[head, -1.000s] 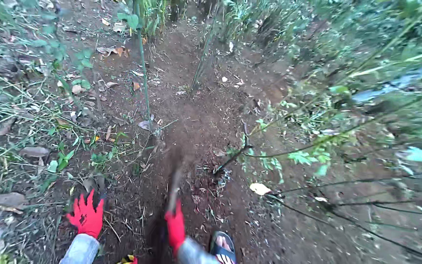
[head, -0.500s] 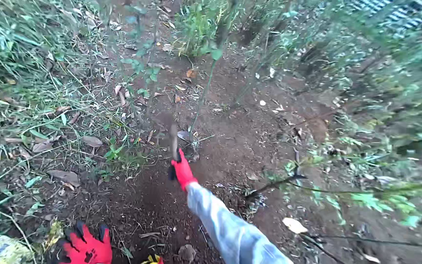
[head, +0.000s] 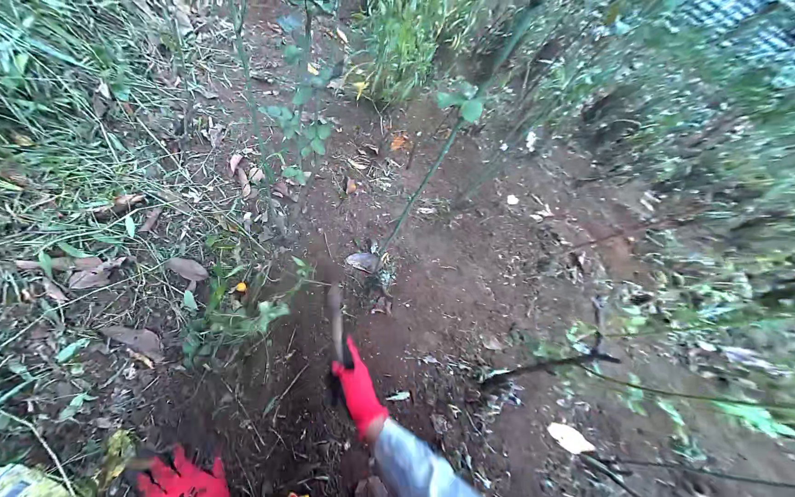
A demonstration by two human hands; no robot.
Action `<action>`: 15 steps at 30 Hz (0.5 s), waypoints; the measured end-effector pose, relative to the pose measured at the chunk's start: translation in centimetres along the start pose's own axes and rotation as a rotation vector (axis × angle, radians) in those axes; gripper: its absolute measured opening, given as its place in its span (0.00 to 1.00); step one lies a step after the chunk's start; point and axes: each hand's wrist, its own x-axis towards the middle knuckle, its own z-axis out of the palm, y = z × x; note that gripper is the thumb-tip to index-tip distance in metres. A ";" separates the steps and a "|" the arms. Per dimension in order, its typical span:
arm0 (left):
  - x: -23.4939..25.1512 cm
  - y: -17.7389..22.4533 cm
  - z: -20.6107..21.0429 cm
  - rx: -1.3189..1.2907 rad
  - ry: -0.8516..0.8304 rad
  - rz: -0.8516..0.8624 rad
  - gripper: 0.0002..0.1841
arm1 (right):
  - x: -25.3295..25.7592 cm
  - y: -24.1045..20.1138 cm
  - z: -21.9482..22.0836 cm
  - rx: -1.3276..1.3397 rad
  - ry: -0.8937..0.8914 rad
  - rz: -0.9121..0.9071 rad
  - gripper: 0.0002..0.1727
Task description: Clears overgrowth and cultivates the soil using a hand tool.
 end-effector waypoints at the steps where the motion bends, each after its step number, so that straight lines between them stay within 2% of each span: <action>1: 0.0 -0.4 0.7 0.013 -0.001 0.002 0.49 | 3.6 -2.3 -0.2 0.025 0.082 -0.025 0.40; 4: 0.1 -0.5 1.6 0.004 0.064 0.006 0.49 | 13.3 -7.7 -0.3 -0.055 0.295 -0.013 0.39; 6: -0.1 -0.5 1.2 -0.010 0.075 0.004 0.50 | 17.1 -6.7 0.4 -0.095 0.379 0.047 0.39; 7: 0.0 -0.5 0.8 -0.016 0.070 0.004 0.50 | 17.3 -4.8 1.4 -0.061 0.393 0.061 0.39; 8: 0.0 -0.4 0.3 -0.026 0.051 -0.005 0.49 | 15.5 -2.5 2.6 -0.014 0.378 0.065 0.39; 10: 0.1 0.0 -0.3 -0.036 0.028 -0.018 0.49 | 6.7 1.4 4.7 0.020 0.222 0.082 0.40; 12: 0.0 0.0 -0.5 -0.039 0.005 -0.027 0.49 | -4.1 4.1 4.9 -0.058 -0.079 0.136 0.39; 13: -0.1 0.0 -0.5 -0.042 0.003 -0.025 0.49 | -7.6 4.4 4.1 -0.079 -0.224 0.166 0.39; 14: 0.0 0.1 -0.6 -0.048 0.010 -0.015 0.49 | -9.1 4.0 3.0 -0.087 -0.307 0.176 0.38; 15: 0.3 0.2 -0.6 -0.047 0.025 -0.007 0.49 | -8.5 3.5 1.9 -0.086 -0.299 0.148 0.37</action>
